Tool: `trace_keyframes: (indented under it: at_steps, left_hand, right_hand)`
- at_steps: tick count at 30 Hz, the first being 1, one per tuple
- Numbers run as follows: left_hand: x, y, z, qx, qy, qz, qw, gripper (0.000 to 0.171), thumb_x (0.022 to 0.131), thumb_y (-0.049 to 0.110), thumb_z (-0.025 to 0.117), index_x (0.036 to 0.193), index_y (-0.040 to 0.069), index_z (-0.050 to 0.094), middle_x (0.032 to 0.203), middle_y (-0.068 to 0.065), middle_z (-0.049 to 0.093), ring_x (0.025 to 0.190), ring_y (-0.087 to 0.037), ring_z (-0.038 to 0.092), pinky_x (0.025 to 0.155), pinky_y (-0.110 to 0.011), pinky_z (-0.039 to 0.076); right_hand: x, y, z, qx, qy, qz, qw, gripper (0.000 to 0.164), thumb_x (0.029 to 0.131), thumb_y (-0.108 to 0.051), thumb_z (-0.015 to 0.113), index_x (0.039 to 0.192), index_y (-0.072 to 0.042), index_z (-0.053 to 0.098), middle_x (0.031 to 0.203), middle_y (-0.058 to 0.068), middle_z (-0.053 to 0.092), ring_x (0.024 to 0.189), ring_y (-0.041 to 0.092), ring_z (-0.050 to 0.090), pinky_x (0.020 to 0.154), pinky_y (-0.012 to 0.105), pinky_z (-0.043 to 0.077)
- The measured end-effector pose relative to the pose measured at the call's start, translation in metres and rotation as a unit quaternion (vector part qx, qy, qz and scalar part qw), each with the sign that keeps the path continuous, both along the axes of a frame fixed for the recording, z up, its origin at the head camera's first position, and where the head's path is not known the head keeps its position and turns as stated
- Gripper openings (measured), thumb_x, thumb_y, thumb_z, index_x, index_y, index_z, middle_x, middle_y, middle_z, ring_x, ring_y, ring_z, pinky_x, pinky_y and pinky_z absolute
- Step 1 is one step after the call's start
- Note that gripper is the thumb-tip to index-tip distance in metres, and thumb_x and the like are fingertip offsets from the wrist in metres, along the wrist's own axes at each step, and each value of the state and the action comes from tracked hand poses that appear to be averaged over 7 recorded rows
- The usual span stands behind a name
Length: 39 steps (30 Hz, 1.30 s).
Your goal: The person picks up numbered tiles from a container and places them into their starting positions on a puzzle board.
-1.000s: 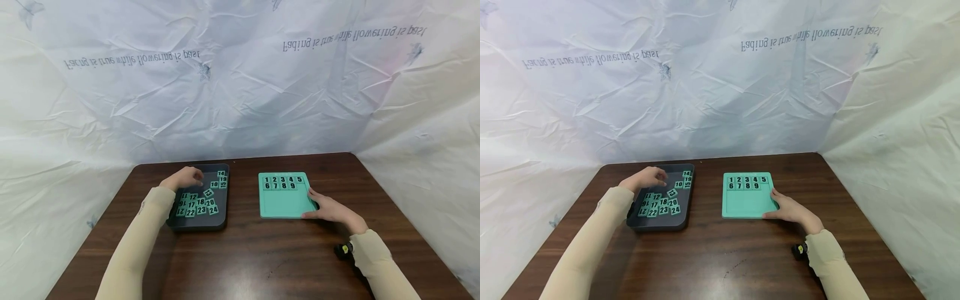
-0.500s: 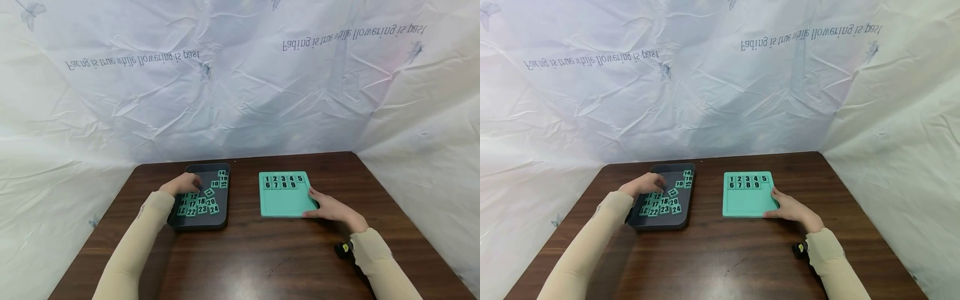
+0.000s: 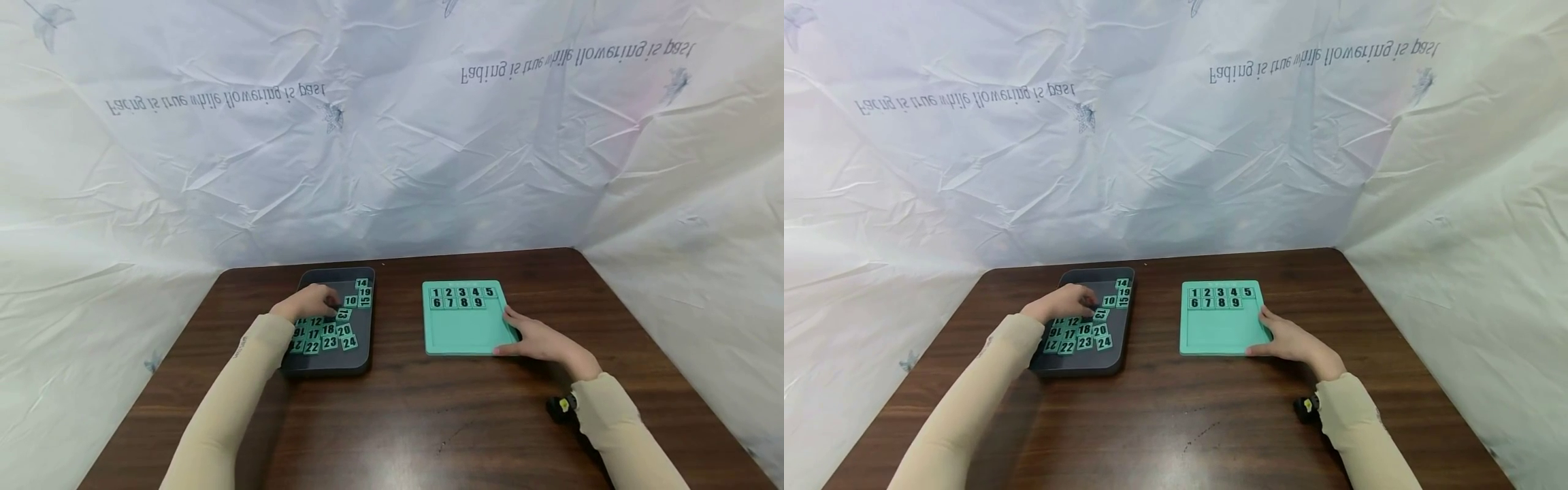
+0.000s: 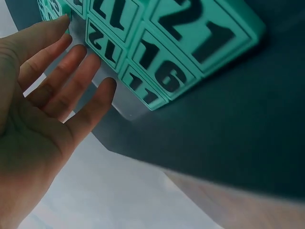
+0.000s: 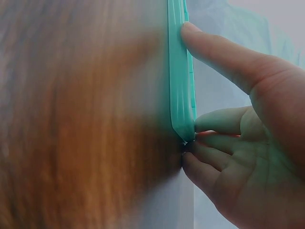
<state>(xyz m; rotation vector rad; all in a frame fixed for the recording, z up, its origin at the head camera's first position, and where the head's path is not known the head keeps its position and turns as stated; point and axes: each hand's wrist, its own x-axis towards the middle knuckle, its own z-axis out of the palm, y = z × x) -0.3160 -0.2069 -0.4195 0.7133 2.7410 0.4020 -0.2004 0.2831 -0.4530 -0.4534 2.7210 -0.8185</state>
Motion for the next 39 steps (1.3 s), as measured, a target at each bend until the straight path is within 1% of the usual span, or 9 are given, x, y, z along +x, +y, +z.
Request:
trace_keyframes:
  at_steps: [6,9,13,15,18,20,25,33,39]
  left_hand:
    - [-0.005,0.010,-0.001,-0.006,0.017,-0.005,0.9998,0.031,0.099,0.014,0.065,0.128,0.002,0.066,0.121,-0.015,0.065,0.114,-0.032,0.061,0.093,-0.048,0.052]
    - [-0.008,0.017,-0.002,-0.017,0.028,-0.002,0.9995,0.032,0.098,0.015,0.067,0.126,0.001,0.066,0.114,-0.013,0.066,0.102,-0.027,0.063,0.086,-0.044,0.052]
    - [-0.010,0.024,-0.003,-0.022,0.034,0.003,0.9992,0.028,0.098,0.017,0.068,0.122,0.001,0.066,0.097,-0.008,0.063,0.083,-0.021,0.055,0.073,-0.039,0.042]
    - [-0.011,0.028,-0.003,-0.018,0.034,0.011,0.9992,0.029,0.098,0.019,0.068,0.122,0.002,0.066,0.095,-0.007,0.063,0.081,-0.019,0.054,0.072,-0.038,0.041]
    - [-0.012,0.033,-0.004,-0.008,0.032,0.014,0.9993,0.035,0.098,0.020,0.068,0.127,0.003,0.066,0.103,-0.009,0.066,0.086,-0.020,0.060,0.075,-0.039,0.047]
    - [-0.013,0.036,-0.006,-0.004,0.030,0.019,0.9994,0.037,0.098,0.020,0.068,0.130,0.003,0.065,0.114,-0.012,0.067,0.096,-0.023,0.064,0.082,-0.041,0.052]
    - [-0.013,0.042,-0.007,0.003,0.014,0.043,0.9990,0.041,0.098,0.019,0.066,0.134,0.001,0.063,0.131,-0.017,0.063,0.117,-0.032,0.061,0.094,-0.047,0.053]
    - [-0.010,0.052,-0.009,-0.010,0.009,0.092,0.9957,0.035,0.096,0.022,0.068,0.124,0.001,0.067,0.119,-0.017,0.066,0.093,-0.026,0.063,0.081,-0.044,0.053]
    - [-0.008,0.054,-0.009,-0.034,0.017,0.090,0.9952,0.047,0.096,0.028,0.069,0.133,0.000,0.061,0.129,-0.018,0.061,0.109,-0.030,0.062,0.090,-0.046,0.053]
  right_hand:
    - [0.000,0.000,-0.001,0.003,-0.002,-0.003,1.000,0.106,0.089,-0.052,0.074,0.153,0.014,0.021,0.162,0.032,0.008,0.146,0.053,0.017,0.111,0.066,0.028]
    - [-0.001,0.001,-0.001,0.003,-0.002,-0.004,1.000,0.106,0.089,-0.052,0.074,0.153,0.014,0.021,0.162,0.032,0.008,0.146,0.052,0.017,0.111,0.066,0.027]
    - [-0.001,0.001,-0.001,0.005,-0.002,-0.004,1.000,0.106,0.089,-0.052,0.074,0.153,0.014,0.021,0.162,0.032,0.009,0.146,0.053,0.017,0.111,0.066,0.027]
    - [-0.001,0.001,-0.001,0.005,-0.001,-0.003,1.000,0.106,0.089,-0.052,0.074,0.153,0.014,0.021,0.162,0.032,0.009,0.146,0.053,0.017,0.111,0.066,0.027]
    - [-0.001,0.001,-0.001,0.004,0.000,-0.003,1.000,0.106,0.089,-0.051,0.074,0.154,0.014,0.020,0.162,0.032,0.009,0.146,0.052,0.017,0.111,0.066,0.027]
    - [-0.001,0.001,-0.001,0.004,0.001,-0.002,1.000,0.106,0.089,-0.052,0.074,0.154,0.013,0.020,0.162,0.032,0.009,0.146,0.052,0.017,0.111,0.066,0.027]
    - [-0.002,0.002,-0.003,0.006,0.001,-0.003,1.000,0.107,0.088,-0.053,0.074,0.154,0.013,0.020,0.162,0.031,0.009,0.146,0.052,0.018,0.111,0.066,0.028]
    - [-0.001,0.001,-0.003,0.005,0.001,-0.001,1.000,0.107,0.089,-0.053,0.074,0.154,0.013,0.021,0.162,0.032,0.009,0.146,0.052,0.018,0.111,0.066,0.028]
    - [0.000,0.001,-0.002,0.008,0.002,-0.004,1.000,0.107,0.088,-0.053,0.074,0.154,0.013,0.022,0.162,0.031,0.009,0.145,0.053,0.018,0.111,0.066,0.029]
